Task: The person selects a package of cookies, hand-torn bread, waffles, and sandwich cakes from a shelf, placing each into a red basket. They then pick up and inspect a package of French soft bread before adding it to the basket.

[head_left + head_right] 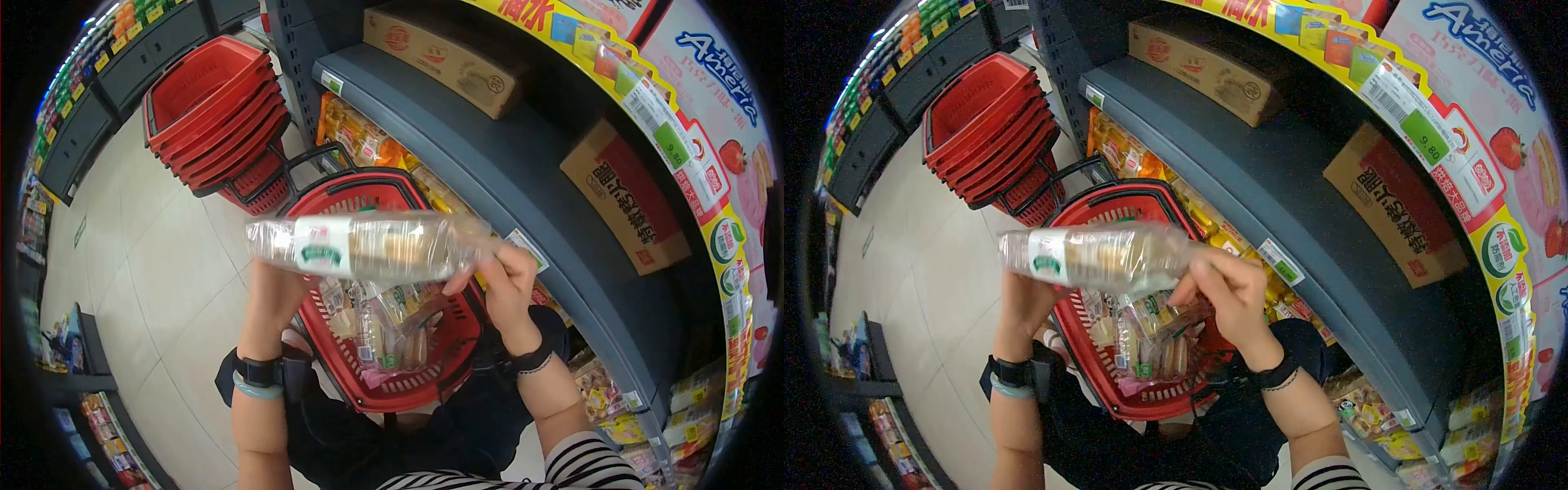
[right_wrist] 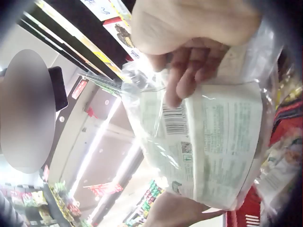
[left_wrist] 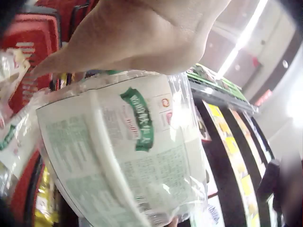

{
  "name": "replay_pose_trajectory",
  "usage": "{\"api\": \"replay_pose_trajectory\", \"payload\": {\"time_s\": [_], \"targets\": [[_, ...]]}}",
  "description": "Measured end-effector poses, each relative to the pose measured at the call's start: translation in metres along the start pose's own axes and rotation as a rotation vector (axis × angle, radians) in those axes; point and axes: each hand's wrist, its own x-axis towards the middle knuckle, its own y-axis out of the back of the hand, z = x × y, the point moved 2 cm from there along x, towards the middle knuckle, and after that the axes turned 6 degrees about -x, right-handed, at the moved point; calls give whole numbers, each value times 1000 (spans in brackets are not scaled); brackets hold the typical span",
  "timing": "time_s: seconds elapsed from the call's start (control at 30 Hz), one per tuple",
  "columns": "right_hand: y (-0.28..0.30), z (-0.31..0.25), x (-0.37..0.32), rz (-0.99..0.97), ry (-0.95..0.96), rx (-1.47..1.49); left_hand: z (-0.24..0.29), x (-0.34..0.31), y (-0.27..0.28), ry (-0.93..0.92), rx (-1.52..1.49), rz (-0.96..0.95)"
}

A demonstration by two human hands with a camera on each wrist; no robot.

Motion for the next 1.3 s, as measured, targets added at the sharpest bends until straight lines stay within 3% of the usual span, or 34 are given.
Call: {"api": "replay_pose_trajectory", "payload": {"time_s": [0.07,0.1,0.13,0.17,0.3,0.4,0.53,0.63,0.7,0.83,0.93,1.03,1.13,1.3], "targets": [[9,1,-3,-26,121,-71,4,-5,-9,186,-401,-171],[12,2,-3,3,229,-152,8,-6,-13,191,-449,-303],[13,1,-3,32,338,-233,11,-8,-15,187,-450,-303],[12,1,-3,137,278,-76,13,-10,-17,194,-410,-248],[19,3,-2,53,143,-91,16,-13,-18,121,-311,-200],[17,1,0,85,-108,12,18,-16,-20,60,-316,-161],[15,6,5,18,-140,95,20,-20,-7,68,-314,-2],[8,5,10,86,-140,220,17,-16,13,62,-316,-32],[6,11,13,136,-331,316,18,-18,16,-8,-247,-53],[7,25,12,-97,-551,449,25,-27,8,-131,-51,-57],[3,25,10,-102,-570,399,30,-31,-9,-202,31,-99],[2,27,11,7,-524,382,29,-31,-8,-108,90,-166],[1,28,14,59,-464,351,19,-28,-9,-41,231,-1],[-1,30,13,62,-478,352,13,-13,0,-124,282,-21]]}}
